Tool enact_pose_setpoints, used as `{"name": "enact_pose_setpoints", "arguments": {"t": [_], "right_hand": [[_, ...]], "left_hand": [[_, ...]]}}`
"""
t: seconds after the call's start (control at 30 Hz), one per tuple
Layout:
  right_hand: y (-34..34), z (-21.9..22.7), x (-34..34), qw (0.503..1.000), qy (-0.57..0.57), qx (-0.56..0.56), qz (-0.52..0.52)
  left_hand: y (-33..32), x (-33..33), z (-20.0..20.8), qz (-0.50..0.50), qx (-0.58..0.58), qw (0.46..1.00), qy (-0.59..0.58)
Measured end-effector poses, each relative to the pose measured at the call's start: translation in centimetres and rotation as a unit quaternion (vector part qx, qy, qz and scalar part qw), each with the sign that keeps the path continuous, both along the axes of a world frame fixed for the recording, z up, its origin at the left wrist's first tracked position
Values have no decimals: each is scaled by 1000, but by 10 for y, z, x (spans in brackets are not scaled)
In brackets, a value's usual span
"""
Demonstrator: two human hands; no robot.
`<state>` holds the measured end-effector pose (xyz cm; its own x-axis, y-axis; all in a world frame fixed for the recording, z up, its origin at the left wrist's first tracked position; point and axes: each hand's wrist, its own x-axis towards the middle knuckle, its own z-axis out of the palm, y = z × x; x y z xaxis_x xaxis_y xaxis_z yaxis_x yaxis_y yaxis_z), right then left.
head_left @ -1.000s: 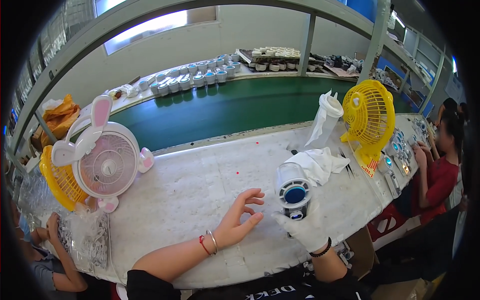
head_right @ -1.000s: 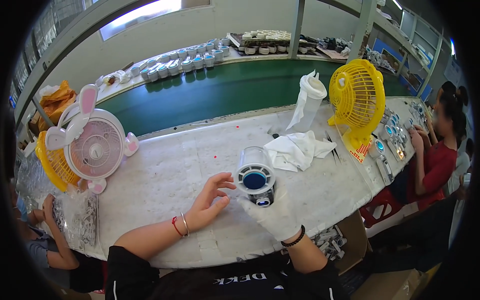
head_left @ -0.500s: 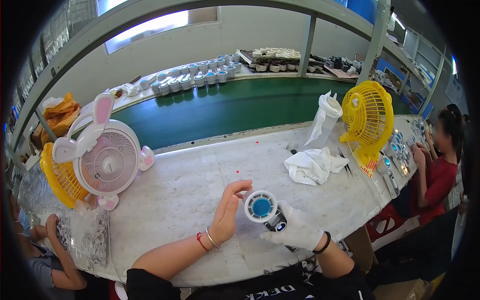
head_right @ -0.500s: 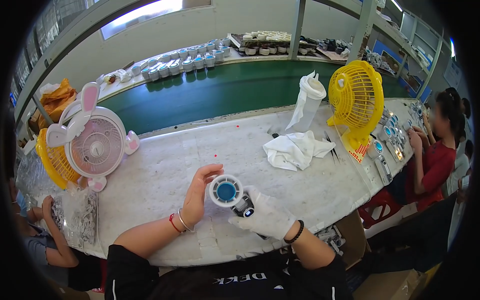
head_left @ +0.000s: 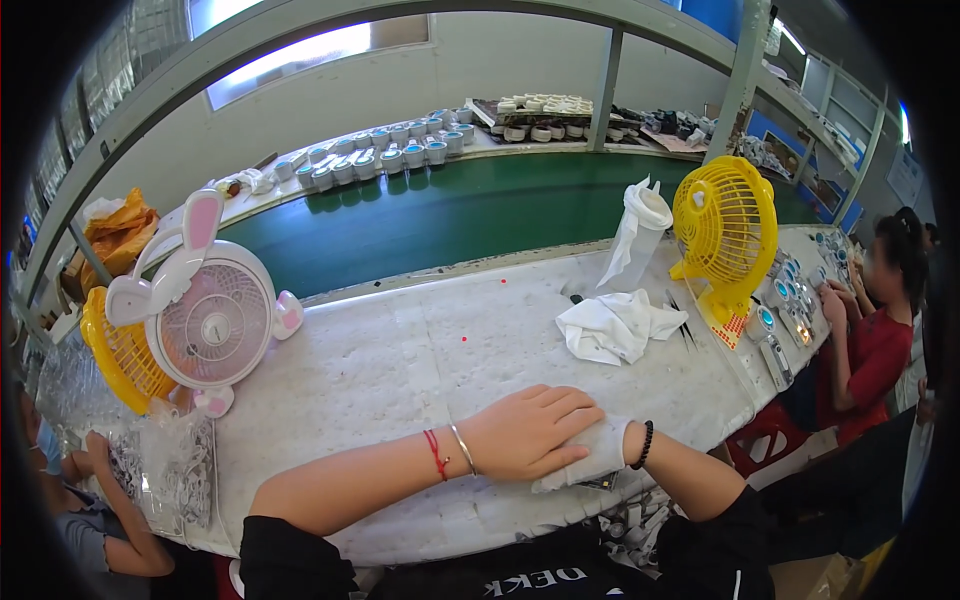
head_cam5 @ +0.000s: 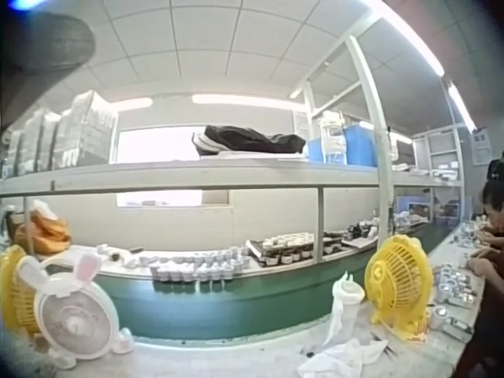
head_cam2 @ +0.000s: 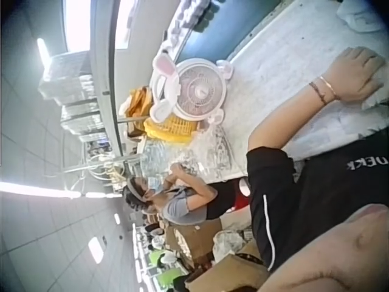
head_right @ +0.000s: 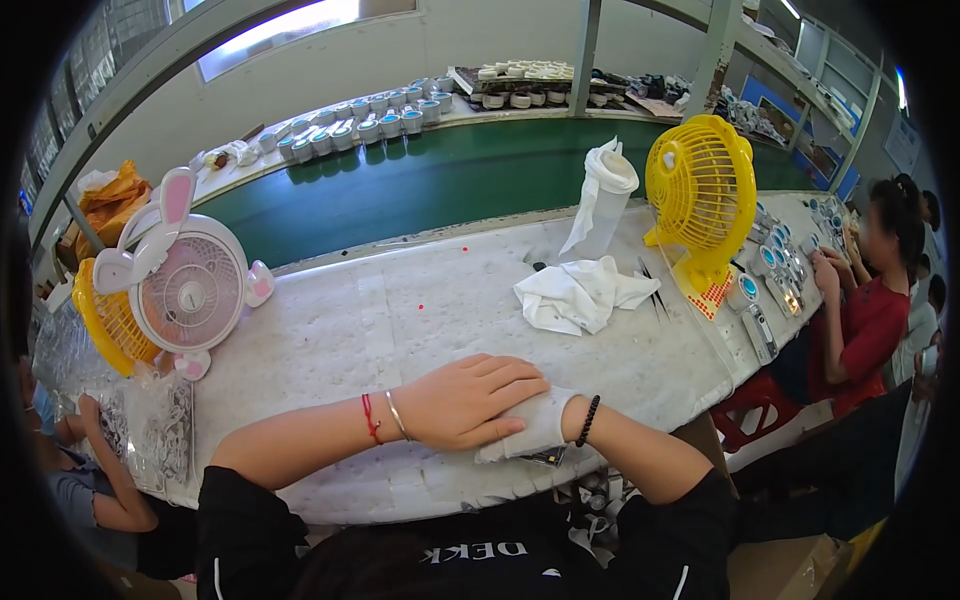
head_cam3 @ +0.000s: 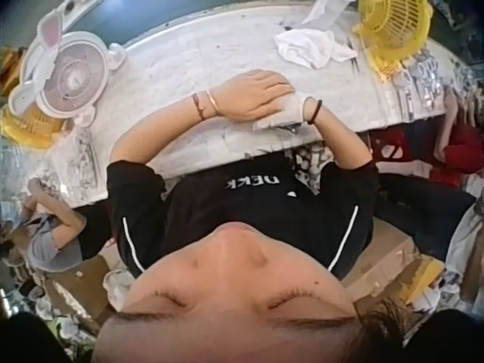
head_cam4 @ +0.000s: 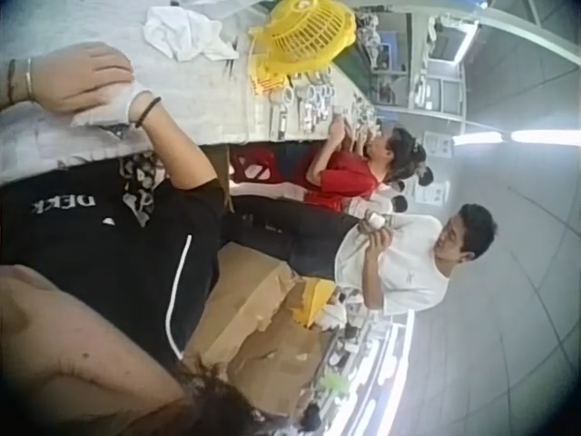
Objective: The person tests handheld fans by pressing their power buttons, turns them over in hand, and places them onto the conveyor belt.
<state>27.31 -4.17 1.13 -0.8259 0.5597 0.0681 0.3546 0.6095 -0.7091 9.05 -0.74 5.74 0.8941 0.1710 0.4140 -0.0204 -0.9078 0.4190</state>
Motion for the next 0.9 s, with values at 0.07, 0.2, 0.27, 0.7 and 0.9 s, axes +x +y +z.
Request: {"name": "enact_pose_setpoints", "arguments": {"t": [0.07,0.2,0.27,0.7,0.9], "right_hand": [[0,3,0,997,-60,-47,-14],[-4,36,-14,982,-178,-19,-64],[-6,43,-6,977,-194,0,-88],[31,73,-89,978,-130,123,-112],[45,67,-94,979,-134,108,-106]], "left_hand": [[3,0,-7,20,-18,997,68],[13,-15,2,65,-55,992,91],[19,-32,8,95,-56,992,59],[9,1,14,17,-40,999,18],[15,5,14,15,-54,998,-11]]}}
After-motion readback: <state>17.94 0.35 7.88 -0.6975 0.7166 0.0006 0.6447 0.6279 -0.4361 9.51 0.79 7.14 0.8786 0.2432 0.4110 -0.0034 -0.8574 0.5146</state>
